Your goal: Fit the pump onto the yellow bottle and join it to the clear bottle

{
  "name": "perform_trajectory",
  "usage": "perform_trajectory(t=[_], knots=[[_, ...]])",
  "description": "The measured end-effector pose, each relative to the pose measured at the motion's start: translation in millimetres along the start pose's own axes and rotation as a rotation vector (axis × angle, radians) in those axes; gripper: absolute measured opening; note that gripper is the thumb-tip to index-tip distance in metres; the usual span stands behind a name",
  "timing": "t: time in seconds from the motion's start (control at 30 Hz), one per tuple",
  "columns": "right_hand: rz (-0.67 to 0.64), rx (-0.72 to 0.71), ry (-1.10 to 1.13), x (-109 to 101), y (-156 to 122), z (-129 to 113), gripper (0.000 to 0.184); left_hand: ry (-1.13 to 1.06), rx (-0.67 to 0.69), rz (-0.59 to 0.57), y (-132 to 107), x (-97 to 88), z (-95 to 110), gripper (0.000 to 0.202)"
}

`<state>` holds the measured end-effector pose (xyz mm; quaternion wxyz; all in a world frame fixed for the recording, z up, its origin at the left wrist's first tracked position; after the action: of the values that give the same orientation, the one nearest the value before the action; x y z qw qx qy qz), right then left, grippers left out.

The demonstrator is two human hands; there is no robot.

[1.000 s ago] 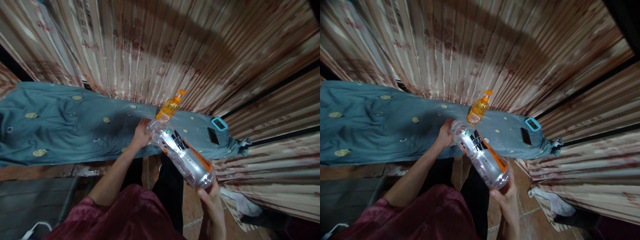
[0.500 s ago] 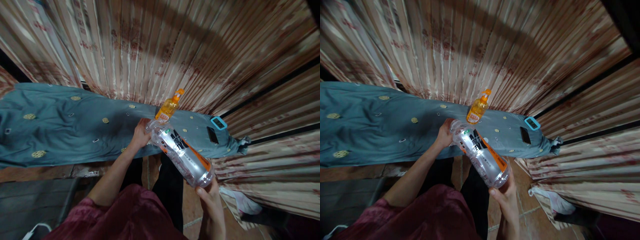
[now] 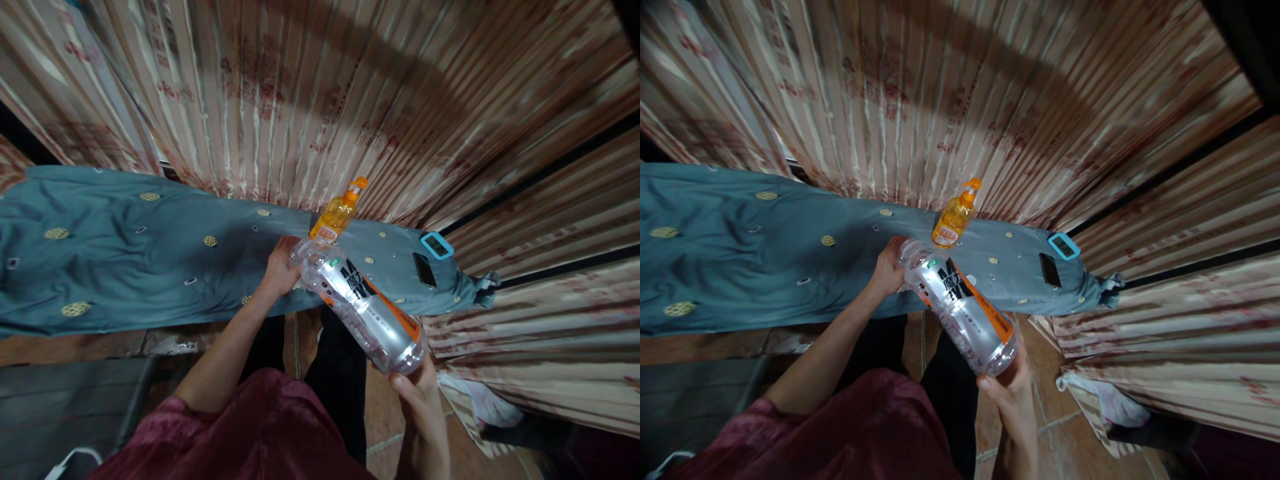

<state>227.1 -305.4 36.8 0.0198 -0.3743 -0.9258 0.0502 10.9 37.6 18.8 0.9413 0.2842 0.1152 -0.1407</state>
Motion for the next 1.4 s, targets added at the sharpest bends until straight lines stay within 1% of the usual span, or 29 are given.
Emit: perform_trajectory(t=[0.1,0.3,0.47,0.57,0.77,0.87,1.07,1.4], knots=[[0.01,-0.004,0.001,-1.0,-0.4,0.7,0.099,-0.002,-0.004,-0.001,0.1,0.2,0.7,0.048],[0.035,0.011,0.013,-4.5,0.8,2.6,0.082,0.0,-0.015,-0.003,-0.7,0.4,0.8,0.05],[0.017,0.011,-0.003,-0.1,0.3,-1.8,0.078,-0.01,-0.009,0.01,-0.3,0.6,1.0,0.052],[0.032,-0.001,-0.003,-0.1,-0.3,-4.2,0.079,-0.016,-0.001,0.014,0.3,1.0,1.8,0.052],[0.023,0.007,-0.002,-1.4,-0.1,-0.7,0.081,0.011,-0.039,0.002,-0.6,0.8,1.0,0.051],[0.041,0.019,-0.015,-6.4,-0.2,3.1,0.084,0.013,-0.032,-0.002,-0.2,0.7,2.4,0.051],[0.06,0.015,-0.05,-13.6,0.7,6.3,0.083,0.01,-0.026,0.002,-0.2,1.3,2.7,0.055],[0.05,0.018,-0.026,-16.0,3.1,9.7,0.089,0.018,-0.005,-0.002,0.2,0.7,6.0,0.058]])
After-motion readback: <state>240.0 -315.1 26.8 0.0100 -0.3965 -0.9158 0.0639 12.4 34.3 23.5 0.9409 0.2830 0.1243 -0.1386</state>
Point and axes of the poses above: each hand's wrist, its own y-axis towards the middle knuckle, its own x-axis out of the palm, z = x × y, the point moved 10 cm from there along y, towards the middle knuckle, and after that the axes turned 9 degrees about x, right-handed, at the moved point
